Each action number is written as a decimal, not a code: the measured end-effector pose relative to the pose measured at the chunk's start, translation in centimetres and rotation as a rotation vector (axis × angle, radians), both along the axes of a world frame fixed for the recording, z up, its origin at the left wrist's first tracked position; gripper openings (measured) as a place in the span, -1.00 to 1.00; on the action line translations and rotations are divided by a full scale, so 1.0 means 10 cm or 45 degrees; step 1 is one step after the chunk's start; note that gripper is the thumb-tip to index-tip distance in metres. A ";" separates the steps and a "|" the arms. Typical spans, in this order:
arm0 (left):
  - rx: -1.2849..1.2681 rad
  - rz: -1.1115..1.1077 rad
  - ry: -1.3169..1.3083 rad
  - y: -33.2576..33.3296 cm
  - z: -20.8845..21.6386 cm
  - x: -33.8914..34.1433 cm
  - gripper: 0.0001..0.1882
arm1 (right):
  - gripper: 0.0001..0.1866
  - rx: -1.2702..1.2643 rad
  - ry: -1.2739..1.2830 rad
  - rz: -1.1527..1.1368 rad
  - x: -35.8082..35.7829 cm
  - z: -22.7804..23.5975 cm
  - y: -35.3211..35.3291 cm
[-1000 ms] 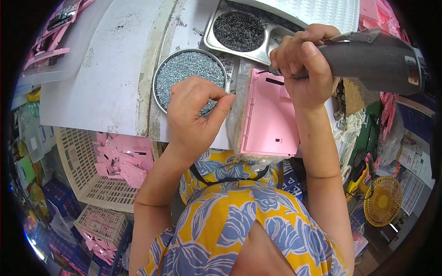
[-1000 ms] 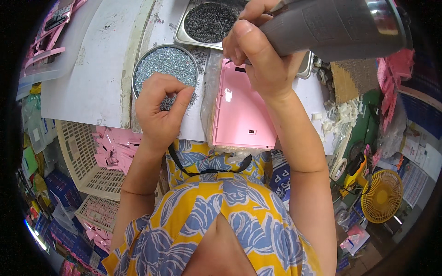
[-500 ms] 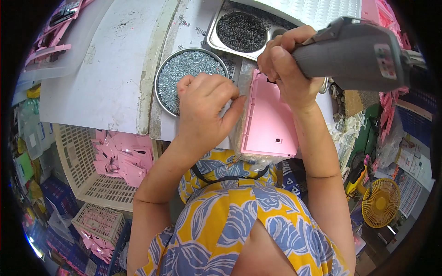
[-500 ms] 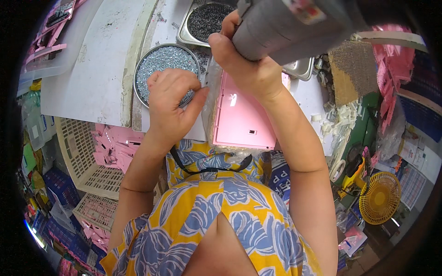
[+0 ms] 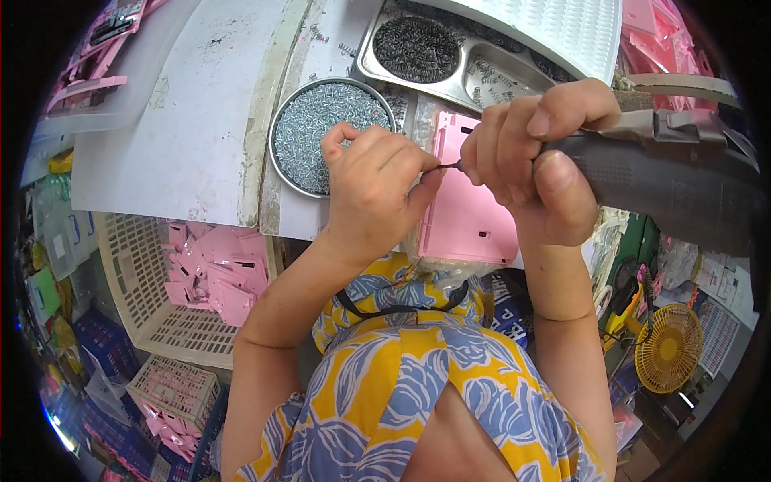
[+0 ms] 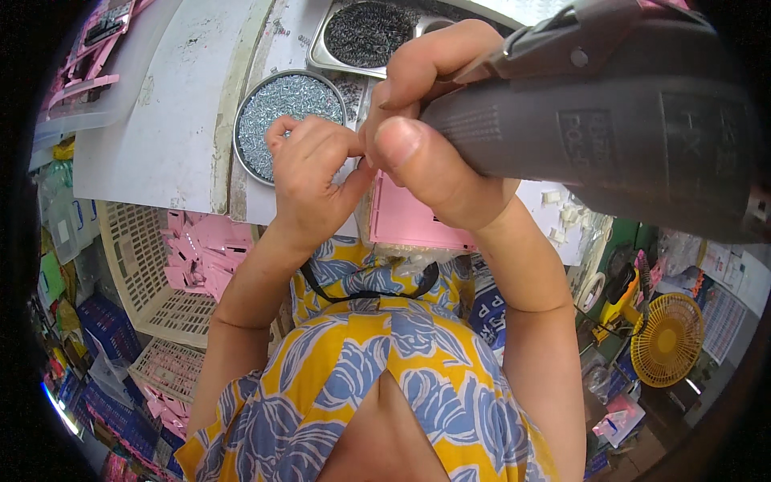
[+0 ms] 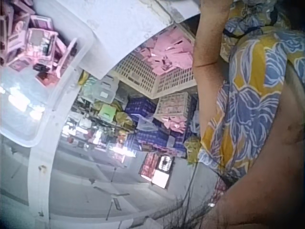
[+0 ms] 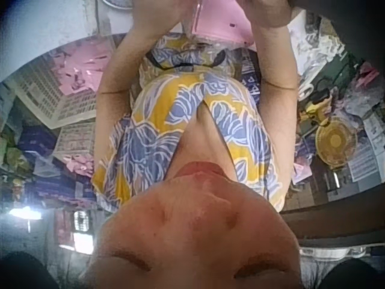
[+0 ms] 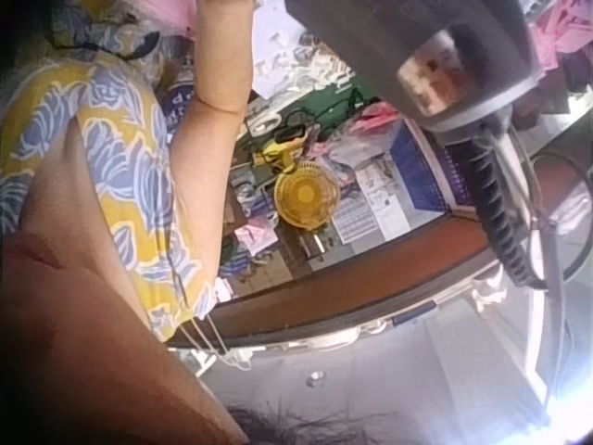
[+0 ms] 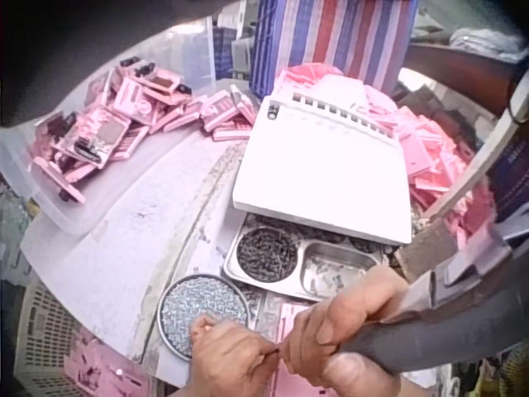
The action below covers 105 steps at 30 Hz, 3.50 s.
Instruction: Assembling internal electronic components and housing for a pink toy device using a soldering iron and electric screwdriver.
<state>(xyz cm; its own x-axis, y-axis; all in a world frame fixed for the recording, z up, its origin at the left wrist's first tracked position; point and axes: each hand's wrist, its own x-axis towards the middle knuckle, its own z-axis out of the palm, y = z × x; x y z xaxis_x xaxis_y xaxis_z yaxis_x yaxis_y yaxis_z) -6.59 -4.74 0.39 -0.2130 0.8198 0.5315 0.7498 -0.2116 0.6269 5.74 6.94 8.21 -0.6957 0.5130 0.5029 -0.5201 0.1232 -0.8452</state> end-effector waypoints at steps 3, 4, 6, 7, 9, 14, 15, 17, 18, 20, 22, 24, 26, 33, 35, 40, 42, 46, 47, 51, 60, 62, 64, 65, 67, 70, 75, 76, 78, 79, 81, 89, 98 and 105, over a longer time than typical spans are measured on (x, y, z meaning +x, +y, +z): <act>-0.040 0.016 0.045 -0.07 0.02 -0.02 -0.86 | -0.74 -0.017 -0.025 -0.020 -0.03 -0.02 -0.05; -0.074 0.067 0.050 -0.06 0.05 -0.05 -0.84 | -0.73 -0.010 -0.053 -0.050 -0.01 -0.03 -0.05; -0.142 0.171 0.058 -0.08 0.09 -0.19 -0.81 | -0.73 0.020 -0.132 -0.099 0.03 -0.09 -0.04; -0.268 0.240 0.166 -0.10 0.07 -0.28 -0.81 | -0.74 0.044 -0.178 -0.114 0.04 -0.15 -0.01; -0.530 0.385 0.383 -0.18 0.00 -0.49 -0.79 | -0.75 0.123 -0.291 -0.149 0.05 -0.24 -0.03; -0.430 0.308 0.337 -0.19 -0.11 -0.55 -0.91 | -0.79 0.268 -0.472 -0.158 -0.02 -0.27 -0.09; -0.400 0.348 0.350 -0.17 -0.13 -0.56 -0.91 | -0.79 0.247 -0.465 -0.150 -0.02 -0.28 -0.10; -0.372 0.364 0.352 -0.12 -0.15 -0.59 -0.90 | -0.80 0.199 -0.453 -0.142 -0.03 -0.30 -0.11; -0.382 0.340 0.339 -0.09 -0.16 -0.60 -0.89 | -0.80 0.176 -0.439 -0.135 -0.03 -0.30 -0.10; -0.340 0.203 0.277 -0.07 -0.12 -0.58 -0.88 | -0.80 0.140 -0.403 -0.121 -0.05 -0.28 -0.06; -0.246 -0.013 0.181 -0.11 0.00 -0.42 -0.86 | -0.78 0.022 -0.232 -0.036 -0.04 -0.18 0.02; -0.187 -0.100 0.107 -0.17 0.06 -0.22 -0.88 | -0.73 -0.041 -0.050 0.096 0.02 -0.07 0.02; -0.127 -0.143 0.044 -0.19 0.11 -0.08 -0.83 | -0.73 -0.055 -0.012 0.144 0.07 0.09 -0.04; -0.153 -0.187 -0.201 -0.24 0.12 0.04 -0.88 | -0.73 -0.087 -0.046 0.078 0.18 0.13 -0.22; -0.194 -0.198 -0.180 -0.26 0.13 0.04 -0.88 | -0.72 -0.114 -0.050 0.070 0.19 0.10 -0.26; -0.204 -0.171 -0.055 -0.38 0.23 0.05 -0.62 | -0.71 -0.236 -0.014 0.116 0.25 0.04 -0.40; -0.160 -0.144 -0.170 -0.38 0.28 -0.01 -0.55 | -0.72 -0.281 -0.066 0.097 0.32 0.00 -0.50; -0.099 -0.006 -0.235 -0.44 0.13 -0.34 -0.53 | -0.71 -0.358 -0.172 0.026 0.38 -0.10 -0.74; -0.102 0.012 -0.236 -0.45 0.10 -0.35 -0.54 | -0.73 -0.245 -0.219 0.048 0.40 -0.13 -0.74; -0.102 -0.031 -0.247 -0.35 0.06 -0.25 -0.60 | -0.81 0.112 -0.278 0.136 0.42 -0.23 -0.70; 0.137 -0.348 0.392 0.87 -0.20 0.45 -0.79 | -0.78 0.017 -0.224 0.233 0.40 -0.02 -0.61; -0.113 -0.265 0.679 0.99 -0.08 0.49 -0.67 | -0.75 -0.092 -0.055 0.189 0.44 0.30 -0.53; 0.041 -0.378 0.502 0.93 0.13 0.54 -0.72 | -0.72 -0.209 0.225 0.208 0.72 0.63 -0.32; 0.334 -0.286 0.527 0.72 0.29 0.45 -0.75 | -0.70 -0.286 0.359 0.246 0.87 0.72 -0.20; 0.622 -0.391 0.245 0.27 0.54 0.18 -0.76 | -0.67 -0.388 0.537 0.228 1.16 0.79 -0.15; 0.614 -0.014 -0.243 -0.75 0.33 -0.56 -0.66 | -0.60 -0.335 0.513 0.137 1.33 0.71 -0.16; 0.417 1.228 -1.924 -2.94 -1.25 -1.12 -0.57 | -0.66 -0.281 0.405 0.202 1.00 0.56 -0.23; 0.688 1.362 -2.286 -3.29 -1.64 -1.05 -0.62 | -0.68 -0.287 0.381 0.208 0.90 0.56 -0.27; 0.860 1.420 -2.499 -3.83 -2.20 -0.87 -0.57 | -0.72 -0.270 0.411 0.339 0.65 0.54 -0.24; 0.752 1.598 -2.520 -3.41 -1.99 -0.85 -0.53 | -0.72 -0.251 0.378 0.300 0.62 0.54 -0.25; 0.528 1.619 -2.102 -2.67 -1.26 -0.73 -0.49 | -0.73 -0.272 0.328 0.273 0.54 0.56 -0.29; 0.290 0.417 -1.092 -0.22 0.08 -2.24 -0.55 | -0.25 -0.218 -0.106 -0.306 0.71 0.38 -0.17; 1.086 0.240 -2.482 1.15 -0.66 -5.34 -0.60 | -0.01 -0.073 -0.222 -0.801 1.09 0.38 0.11; 0.865 0.721 -1.578 0.96 0.02 -4.17 -0.72 | -0.38 0.920 -0.122 -1.284 1.39 0.20 0.08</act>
